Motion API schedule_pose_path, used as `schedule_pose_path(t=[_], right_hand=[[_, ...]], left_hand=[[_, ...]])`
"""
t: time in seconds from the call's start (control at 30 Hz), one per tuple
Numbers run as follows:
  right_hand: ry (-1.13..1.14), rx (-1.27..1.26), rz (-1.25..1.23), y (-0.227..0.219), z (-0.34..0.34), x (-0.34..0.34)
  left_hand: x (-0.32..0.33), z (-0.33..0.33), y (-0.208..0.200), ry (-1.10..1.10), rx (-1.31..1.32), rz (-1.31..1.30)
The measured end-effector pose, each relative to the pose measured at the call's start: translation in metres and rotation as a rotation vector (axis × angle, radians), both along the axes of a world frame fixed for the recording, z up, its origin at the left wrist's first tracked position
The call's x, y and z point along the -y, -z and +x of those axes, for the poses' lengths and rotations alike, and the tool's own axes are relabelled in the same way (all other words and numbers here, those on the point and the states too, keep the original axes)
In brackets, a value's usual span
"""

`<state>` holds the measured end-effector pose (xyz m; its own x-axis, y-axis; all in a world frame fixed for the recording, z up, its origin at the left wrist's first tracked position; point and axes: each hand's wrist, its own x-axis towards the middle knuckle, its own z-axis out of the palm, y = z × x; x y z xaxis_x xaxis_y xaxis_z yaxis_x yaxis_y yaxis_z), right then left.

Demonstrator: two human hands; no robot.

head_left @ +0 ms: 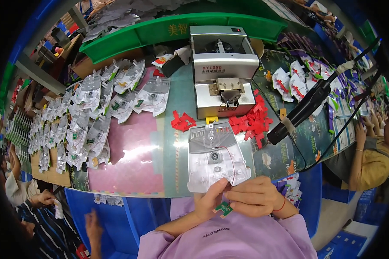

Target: The person assembles plastic components by inserting small red plastic inserts into white plastic housings, then secures them using a handheld pneumatic tool.

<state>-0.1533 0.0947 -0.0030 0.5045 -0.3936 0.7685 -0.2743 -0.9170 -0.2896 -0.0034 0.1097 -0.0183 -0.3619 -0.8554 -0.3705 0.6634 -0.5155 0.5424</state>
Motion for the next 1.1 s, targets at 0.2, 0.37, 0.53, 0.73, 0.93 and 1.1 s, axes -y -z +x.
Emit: schedule_pose_path(t=[0.2,0.37,0.53,0.73,0.93,1.1], right_hand=[[-0.056,0.022,-0.03,-0.003,-0.003,0.002],[-0.057,0.073,-0.022,-0.002,-0.002,0.001],[-0.052,-0.026,0.004,0.007,0.002,0.002],[-0.072,-0.022,-0.029,0.006,0.004,0.006],[0.022,-0.039,0.122,-0.007,-0.009,0.004],[0.482,0.031,0.345,-0.003,-0.033,0.015]], left_hand=[[0.004,-0.002,-0.004,0.022,-0.029,0.019],[0.003,-0.003,0.001,-0.006,-0.035,-0.013],[0.002,0.002,0.003,0.028,-0.029,0.008],[0.007,-0.004,0.002,-0.058,0.275,-0.129],[0.02,0.008,0.012,-0.186,0.17,0.067],[0.036,0.031,0.012,-0.3,0.161,-0.066]])
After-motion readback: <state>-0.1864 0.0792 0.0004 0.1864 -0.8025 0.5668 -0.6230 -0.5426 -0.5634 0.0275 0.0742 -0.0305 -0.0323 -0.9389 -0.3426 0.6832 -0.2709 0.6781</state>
